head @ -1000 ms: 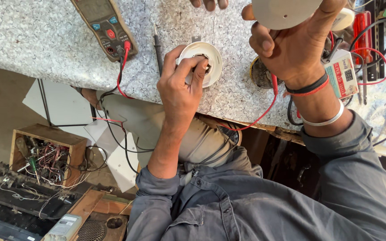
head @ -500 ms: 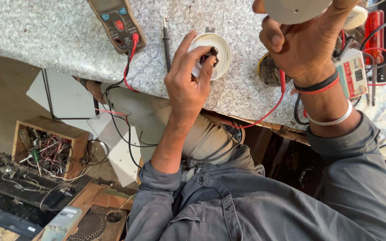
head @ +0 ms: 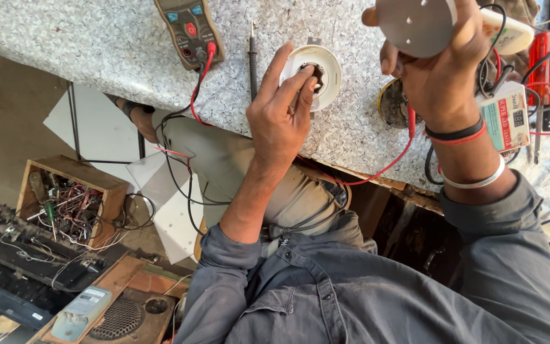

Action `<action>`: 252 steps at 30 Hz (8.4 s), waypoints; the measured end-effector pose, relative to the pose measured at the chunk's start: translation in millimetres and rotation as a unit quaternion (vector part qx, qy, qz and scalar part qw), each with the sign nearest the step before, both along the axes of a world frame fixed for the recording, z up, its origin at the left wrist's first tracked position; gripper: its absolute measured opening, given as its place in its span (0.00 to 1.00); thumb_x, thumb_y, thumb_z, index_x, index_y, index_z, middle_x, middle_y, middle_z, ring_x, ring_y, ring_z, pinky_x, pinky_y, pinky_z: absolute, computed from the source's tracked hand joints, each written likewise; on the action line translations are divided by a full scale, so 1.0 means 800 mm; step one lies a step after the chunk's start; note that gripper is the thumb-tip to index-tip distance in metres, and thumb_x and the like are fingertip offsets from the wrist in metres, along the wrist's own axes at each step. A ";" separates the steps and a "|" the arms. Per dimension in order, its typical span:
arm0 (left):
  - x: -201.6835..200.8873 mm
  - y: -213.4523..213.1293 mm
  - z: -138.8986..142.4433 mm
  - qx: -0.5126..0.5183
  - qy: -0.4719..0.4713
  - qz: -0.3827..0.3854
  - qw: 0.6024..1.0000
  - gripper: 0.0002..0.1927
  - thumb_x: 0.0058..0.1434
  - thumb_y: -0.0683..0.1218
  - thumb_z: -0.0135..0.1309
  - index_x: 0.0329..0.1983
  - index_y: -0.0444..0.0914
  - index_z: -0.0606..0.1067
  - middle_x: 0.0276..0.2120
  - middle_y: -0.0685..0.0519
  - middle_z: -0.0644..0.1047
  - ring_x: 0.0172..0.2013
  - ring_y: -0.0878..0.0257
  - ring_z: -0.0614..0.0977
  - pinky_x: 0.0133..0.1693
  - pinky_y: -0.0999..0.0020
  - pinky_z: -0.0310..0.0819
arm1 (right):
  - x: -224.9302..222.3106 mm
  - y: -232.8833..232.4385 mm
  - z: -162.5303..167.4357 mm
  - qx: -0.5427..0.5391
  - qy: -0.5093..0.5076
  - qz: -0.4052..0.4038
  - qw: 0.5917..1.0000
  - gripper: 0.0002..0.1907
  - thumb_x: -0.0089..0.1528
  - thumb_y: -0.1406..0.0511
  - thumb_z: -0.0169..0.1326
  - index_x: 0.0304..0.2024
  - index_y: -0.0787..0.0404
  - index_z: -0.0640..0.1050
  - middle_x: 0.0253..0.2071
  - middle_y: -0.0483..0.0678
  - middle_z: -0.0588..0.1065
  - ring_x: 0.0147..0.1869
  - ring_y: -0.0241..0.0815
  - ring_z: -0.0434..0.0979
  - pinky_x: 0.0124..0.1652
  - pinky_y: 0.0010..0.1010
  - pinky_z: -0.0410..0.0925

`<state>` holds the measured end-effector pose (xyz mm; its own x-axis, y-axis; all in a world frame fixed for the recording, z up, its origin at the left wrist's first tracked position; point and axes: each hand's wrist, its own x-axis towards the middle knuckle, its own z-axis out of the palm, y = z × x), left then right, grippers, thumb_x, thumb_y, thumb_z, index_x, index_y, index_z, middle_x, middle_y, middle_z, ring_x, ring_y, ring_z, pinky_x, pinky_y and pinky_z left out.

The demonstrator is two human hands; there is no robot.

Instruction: The person repairs an LED bulb at a workbench. They strip and twist wire ends, solder a driver board to the LED panel, test the circuit with a multimeter probe, fit the board and LED panel into the bulb housing, and tighten the assembly with a screwdriver.

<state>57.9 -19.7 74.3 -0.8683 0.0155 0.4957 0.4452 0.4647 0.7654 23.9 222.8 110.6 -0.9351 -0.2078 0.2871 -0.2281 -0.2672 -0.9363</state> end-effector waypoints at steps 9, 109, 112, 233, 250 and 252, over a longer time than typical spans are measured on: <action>0.000 -0.001 0.002 0.055 -0.023 0.002 0.998 0.15 0.73 0.50 0.57 0.56 0.39 0.74 0.63 0.43 0.76 0.53 0.56 0.87 0.37 0.75 0.86 | 0.007 -0.027 0.019 0.322 0.236 -0.053 0.915 0.52 0.61 0.51 0.75 0.73 0.61 0.56 0.59 0.59 0.80 0.46 0.43 0.84 0.39 0.24 0.73; -0.014 0.004 -0.026 0.410 -0.206 -0.178 0.870 0.27 0.71 0.48 0.63 0.66 0.33 0.66 0.53 0.46 0.77 0.54 0.62 0.81 0.59 0.66 0.80 | -0.002 -0.035 0.009 0.153 0.069 0.006 0.986 0.23 0.74 0.77 0.66 0.62 0.68 0.66 0.52 0.51 0.73 0.56 0.36 0.77 0.58 0.27 0.76; -0.014 0.002 -0.029 0.385 -0.182 -0.154 0.892 0.24 0.71 0.49 0.64 0.60 0.33 0.67 0.49 0.48 0.77 0.50 0.64 0.80 0.55 0.68 0.79 | -0.002 -0.038 0.014 0.120 0.060 0.016 0.991 0.21 0.73 0.76 0.65 0.61 0.66 0.66 0.52 0.48 0.73 0.56 0.34 0.76 0.59 0.25 0.76; -0.002 -0.010 -0.021 0.456 -0.202 -0.217 0.839 0.18 0.79 0.46 0.43 0.66 0.32 0.65 0.53 0.46 0.75 0.48 0.63 0.83 0.41 0.63 0.89 | 0.014 -0.067 0.051 0.444 0.263 -0.042 0.856 0.26 0.56 0.66 0.75 0.51 0.66 0.77 0.65 0.57 0.74 0.64 0.56 0.79 0.60 0.37 0.76; -0.006 0.001 -0.018 0.450 -0.178 -0.202 0.851 0.21 0.71 0.40 0.60 0.60 0.32 0.64 0.50 0.45 0.77 0.47 0.62 0.85 0.42 0.69 0.88 | 0.016 -0.069 0.048 0.426 0.252 -0.050 0.867 0.24 0.58 0.68 0.77 0.50 0.67 0.77 0.64 0.57 0.74 0.64 0.55 0.80 0.60 0.36 0.76; -0.004 0.001 -0.016 0.447 -0.175 -0.192 0.856 0.21 0.72 0.40 0.61 0.61 0.32 0.65 0.48 0.45 0.78 0.44 0.64 0.85 0.41 0.69 0.87 | 0.015 -0.069 0.048 0.420 0.248 -0.043 0.872 0.24 0.57 0.69 0.76 0.50 0.67 0.77 0.64 0.58 0.74 0.63 0.54 0.80 0.59 0.36 0.76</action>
